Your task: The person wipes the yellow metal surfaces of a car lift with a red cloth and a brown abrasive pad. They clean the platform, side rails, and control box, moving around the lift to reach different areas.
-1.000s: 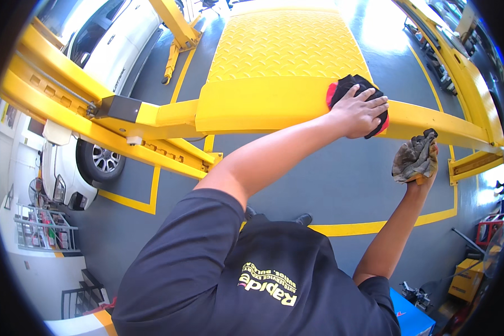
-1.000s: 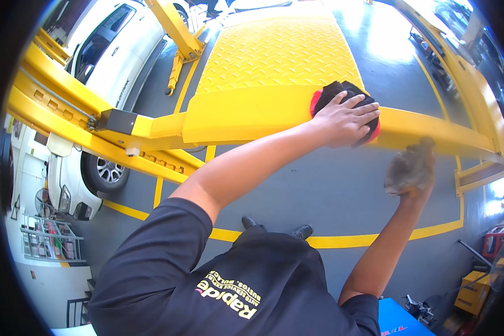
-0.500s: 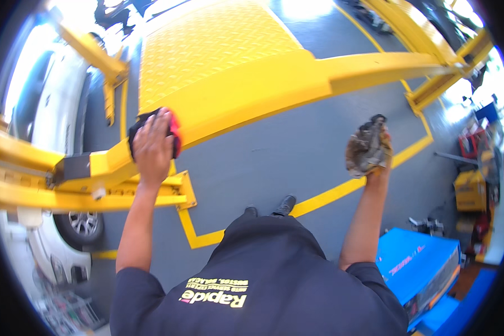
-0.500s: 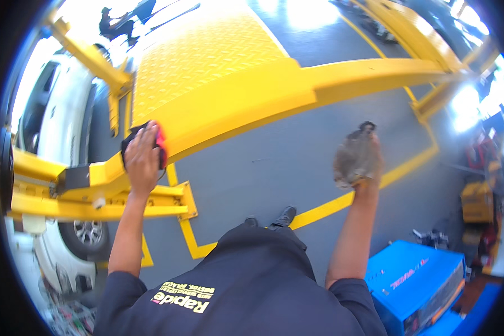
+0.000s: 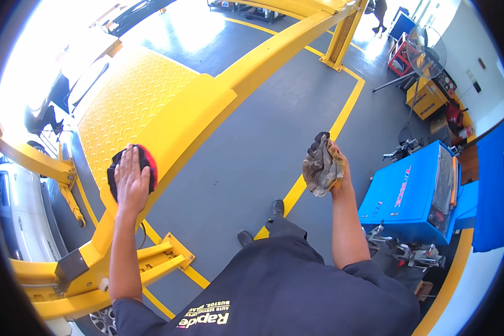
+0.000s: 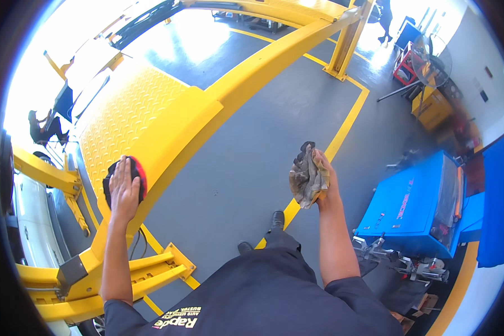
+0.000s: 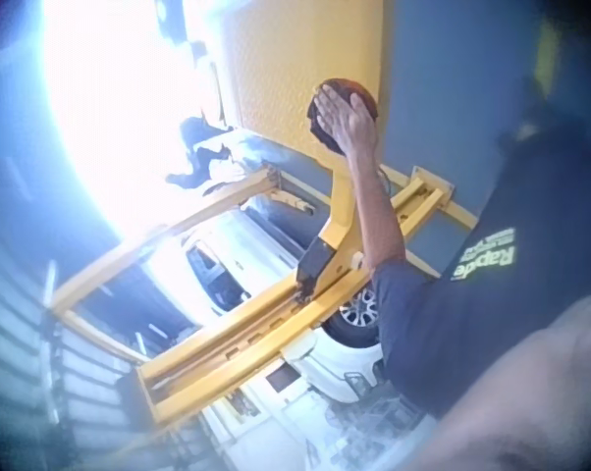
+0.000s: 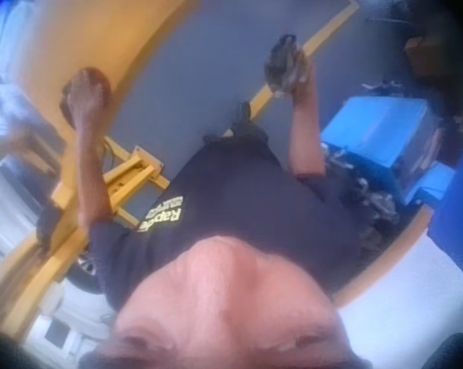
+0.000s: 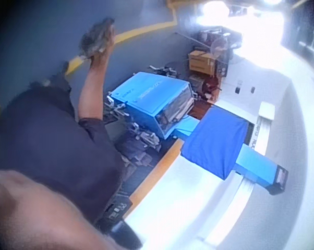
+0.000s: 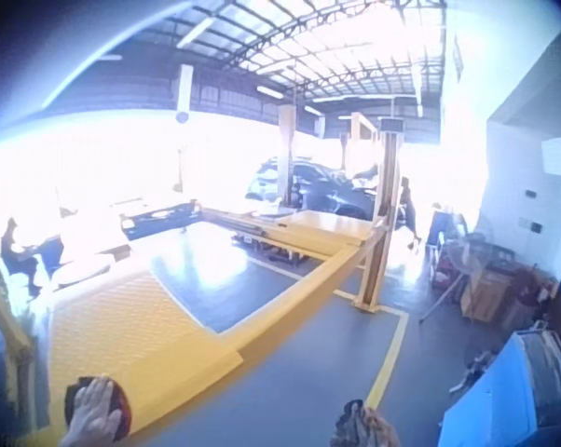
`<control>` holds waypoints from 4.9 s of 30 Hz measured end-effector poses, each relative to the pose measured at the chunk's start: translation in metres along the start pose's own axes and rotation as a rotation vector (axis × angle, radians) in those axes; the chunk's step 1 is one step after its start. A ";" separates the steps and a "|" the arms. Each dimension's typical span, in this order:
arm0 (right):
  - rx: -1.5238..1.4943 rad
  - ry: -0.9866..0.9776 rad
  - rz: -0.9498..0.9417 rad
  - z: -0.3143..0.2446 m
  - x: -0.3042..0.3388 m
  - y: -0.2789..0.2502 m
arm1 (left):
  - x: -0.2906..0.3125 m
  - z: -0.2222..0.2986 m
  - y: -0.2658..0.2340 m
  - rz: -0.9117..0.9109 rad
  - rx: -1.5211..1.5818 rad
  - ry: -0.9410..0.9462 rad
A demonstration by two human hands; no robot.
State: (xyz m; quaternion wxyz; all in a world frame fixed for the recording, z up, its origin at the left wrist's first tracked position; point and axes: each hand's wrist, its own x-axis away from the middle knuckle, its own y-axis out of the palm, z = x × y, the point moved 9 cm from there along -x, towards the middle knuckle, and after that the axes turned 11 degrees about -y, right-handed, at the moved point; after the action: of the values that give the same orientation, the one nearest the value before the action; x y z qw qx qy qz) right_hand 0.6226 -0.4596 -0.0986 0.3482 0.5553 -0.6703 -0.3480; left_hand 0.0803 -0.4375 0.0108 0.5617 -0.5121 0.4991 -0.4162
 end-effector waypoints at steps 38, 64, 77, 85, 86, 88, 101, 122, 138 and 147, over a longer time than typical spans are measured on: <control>-0.178 0.400 -0.382 -0.153 -0.306 -0.015 | -0.235 0.374 0.077 0.248 0.081 -0.324; -0.316 0.644 0.069 -0.230 -0.544 -0.202 | -0.334 0.507 0.054 -0.042 0.108 -0.085; -0.057 0.277 0.093 -0.377 -0.622 -0.281 | -0.533 0.858 0.070 0.090 0.271 0.368; -0.030 0.231 -0.063 -0.392 -0.629 -0.214 | -0.606 0.979 0.096 0.189 0.272 0.220; -0.006 0.223 -0.081 -0.388 -0.618 -0.199 | -0.606 0.973 0.097 0.193 0.298 0.202; 0.079 0.197 0.012 -0.381 -0.608 -0.188 | -0.588 0.957 0.094 0.228 0.333 0.192; 0.264 0.272 -0.213 -0.308 -0.664 -0.055 | -0.244 0.460 0.044 0.549 0.077 -0.443; 1.843 -1.105 -1.025 -0.262 -0.784 0.030 | -0.254 0.472 0.047 0.477 -0.008 -0.439; 1.924 -1.072 -1.011 -0.250 -0.779 0.037 | -0.488 0.828 0.081 0.553 0.334 -0.133; 1.986 -1.085 -0.935 -0.264 -0.796 0.013 | -0.355 0.668 0.080 0.780 0.359 -0.600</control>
State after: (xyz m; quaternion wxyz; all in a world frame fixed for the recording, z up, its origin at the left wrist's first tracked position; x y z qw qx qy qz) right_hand 0.9533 0.3065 -0.0150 -0.7098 0.5498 -0.4388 0.0366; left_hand 0.6811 0.0274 -0.0354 0.8721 -0.2808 0.3905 -0.0901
